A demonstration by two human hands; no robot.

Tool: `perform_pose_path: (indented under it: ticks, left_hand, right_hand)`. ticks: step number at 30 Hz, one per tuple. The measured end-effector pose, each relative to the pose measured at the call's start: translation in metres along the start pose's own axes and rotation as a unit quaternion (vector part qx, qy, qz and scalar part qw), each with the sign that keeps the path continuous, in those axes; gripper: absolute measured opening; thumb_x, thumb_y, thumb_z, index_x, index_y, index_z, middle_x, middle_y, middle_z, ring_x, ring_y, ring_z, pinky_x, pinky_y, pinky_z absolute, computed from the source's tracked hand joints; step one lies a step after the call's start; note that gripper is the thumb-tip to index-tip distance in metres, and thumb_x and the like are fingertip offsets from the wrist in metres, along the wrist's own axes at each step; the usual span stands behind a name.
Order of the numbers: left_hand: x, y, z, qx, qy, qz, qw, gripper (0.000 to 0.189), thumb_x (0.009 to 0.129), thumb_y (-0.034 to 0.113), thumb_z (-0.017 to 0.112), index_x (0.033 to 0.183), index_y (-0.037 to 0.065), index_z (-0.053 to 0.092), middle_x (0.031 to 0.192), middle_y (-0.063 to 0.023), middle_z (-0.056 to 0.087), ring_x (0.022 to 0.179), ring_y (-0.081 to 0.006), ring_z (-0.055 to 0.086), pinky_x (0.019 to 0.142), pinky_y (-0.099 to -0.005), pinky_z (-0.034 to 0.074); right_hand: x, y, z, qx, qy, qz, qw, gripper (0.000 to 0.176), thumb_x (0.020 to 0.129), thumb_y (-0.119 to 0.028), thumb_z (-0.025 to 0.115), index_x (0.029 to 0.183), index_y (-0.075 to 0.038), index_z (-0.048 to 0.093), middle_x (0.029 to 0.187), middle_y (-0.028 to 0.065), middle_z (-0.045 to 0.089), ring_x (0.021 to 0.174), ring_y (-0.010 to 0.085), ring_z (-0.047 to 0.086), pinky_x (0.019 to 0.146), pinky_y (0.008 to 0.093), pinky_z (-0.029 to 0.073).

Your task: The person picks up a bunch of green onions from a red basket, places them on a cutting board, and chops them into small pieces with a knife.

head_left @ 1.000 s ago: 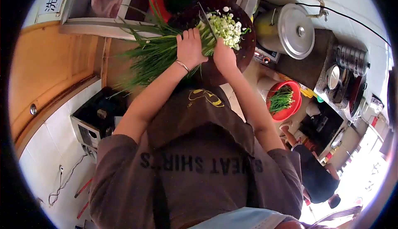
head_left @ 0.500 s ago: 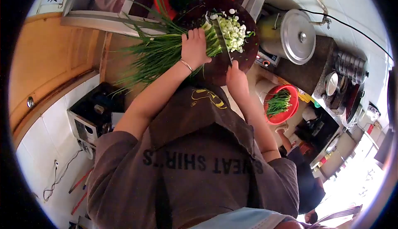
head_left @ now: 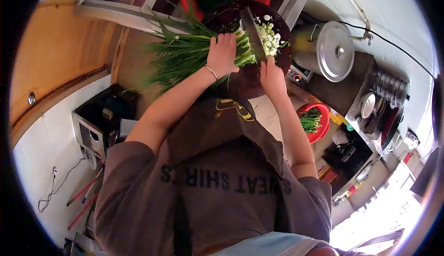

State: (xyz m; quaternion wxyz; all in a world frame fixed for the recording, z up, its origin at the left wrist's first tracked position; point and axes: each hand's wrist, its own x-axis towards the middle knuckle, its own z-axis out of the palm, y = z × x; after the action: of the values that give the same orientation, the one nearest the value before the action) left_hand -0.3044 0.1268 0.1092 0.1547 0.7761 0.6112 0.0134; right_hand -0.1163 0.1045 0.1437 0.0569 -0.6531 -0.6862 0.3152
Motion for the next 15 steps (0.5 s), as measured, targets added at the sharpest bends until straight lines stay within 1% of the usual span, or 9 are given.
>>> perform_pose_path:
  ticks: [1,2,3,6,8,10,12,14,15]
  left_hand:
    - [0.000,0.000,0.001,0.007,0.021,0.009,1.000,0.097,0.044,0.041,0.085,0.121,-0.002,0.045,0.108,-0.0118,0.051,0.103,-0.0266,0.048,0.089,-0.0413,0.037]
    - [0.001,-0.001,0.002,0.005,0.022,0.005,1.000,0.097,0.044,0.041,0.085,0.121,-0.002,0.045,0.108,-0.0118,0.051,0.103,-0.0266,0.048,0.089,-0.0413,0.037]
    - [0.001,-0.001,0.003,-0.007,0.018,0.006,1.000,0.096,0.044,0.041,0.085,0.121,-0.002,0.045,0.108,-0.0120,0.051,0.103,-0.0268,0.048,0.089,-0.0411,0.037]
    - [0.001,-0.003,0.003,-0.017,0.026,0.004,1.000,0.096,0.044,0.041,0.085,0.120,-0.001,0.045,0.108,-0.0121,0.051,0.104,-0.0271,0.048,0.089,-0.0408,0.036]
    - [0.001,-0.003,0.005,-0.016,0.036,0.009,0.999,0.095,0.044,0.041,0.085,0.120,-0.001,0.045,0.108,-0.0121,0.051,0.104,-0.0272,0.048,0.089,-0.0407,0.036]
    - [0.003,-0.005,0.007,-0.015,0.028,0.015,0.999,0.096,0.044,0.041,0.085,0.120,-0.001,0.045,0.109,-0.0123,0.051,0.104,-0.0272,0.048,0.090,-0.0406,0.036]
    - [0.002,-0.005,0.007,-0.009,0.041,0.017,0.999,0.096,0.044,0.041,0.085,0.121,-0.001,0.045,0.109,-0.0125,0.051,0.104,-0.0272,0.048,0.090,-0.0408,0.036]
    - [-0.002,-0.001,0.005,-0.006,0.056,0.021,0.998,0.097,0.043,0.041,0.085,0.121,-0.001,0.045,0.110,-0.0127,0.051,0.104,-0.0272,0.048,0.090,-0.0410,0.036]
    - [-0.003,-0.001,0.003,-0.012,0.032,0.018,0.999,0.097,0.043,0.042,0.085,0.121,-0.001,0.045,0.111,-0.0128,0.051,0.104,-0.0272,0.048,0.090,-0.0410,0.036]
  right_hand:
    - [-0.006,-0.002,-0.003,-0.058,-0.046,0.027,0.997,0.025,0.093,-0.018,0.047,0.111,-0.002,0.041,0.076,0.0253,0.063,0.072,0.0450,0.062,0.064,0.0537,0.050]
    - [-0.008,-0.003,-0.005,-0.116,-0.089,0.053,0.988,0.024,0.094,-0.018,0.046,0.110,-0.002,0.041,0.076,0.0252,0.064,0.073,0.0446,0.063,0.064,0.0540,0.050]
    - [-0.009,-0.004,-0.005,-0.119,-0.092,0.050,0.987,0.024,0.094,-0.018,0.046,0.110,-0.002,0.041,0.076,0.0252,0.064,0.073,0.0446,0.063,0.064,0.0540,0.050]
    - [0.002,0.001,0.010,-0.089,-0.077,0.030,0.993,0.022,0.094,-0.018,0.044,0.110,-0.004,0.040,0.076,0.0263,0.064,0.074,0.0462,0.063,0.066,0.0554,0.050]
    - [0.030,0.001,0.034,-0.100,-0.064,0.028,0.993,0.022,0.094,-0.018,0.044,0.110,-0.003,0.041,0.076,0.0264,0.064,0.074,0.0463,0.063,0.065,0.0550,0.050]
    - [0.056,-0.003,0.037,-0.112,-0.047,0.025,0.992,0.022,0.094,-0.018,0.044,0.110,-0.003,0.042,0.075,0.0265,0.063,0.074,0.0464,0.063,0.065,0.0546,0.050]
    - [0.076,-0.009,0.029,-0.075,-0.037,0.009,0.996,0.024,0.094,-0.018,0.045,0.111,-0.001,0.043,0.075,0.0262,0.063,0.073,0.0459,0.063,0.064,0.0540,0.050]
    - [0.086,0.010,0.037,-0.006,0.009,-0.031,0.999,0.027,0.094,-0.020,0.047,0.109,0.003,0.046,0.073,0.0269,0.062,0.070,0.0453,0.062,0.062,0.0523,0.050]
    - [0.089,0.007,0.035,0.019,0.036,-0.046,0.998,0.028,0.094,-0.020,0.048,0.108,0.004,0.046,0.073,0.0269,0.062,0.069,0.0450,0.062,0.060,0.0513,0.049]
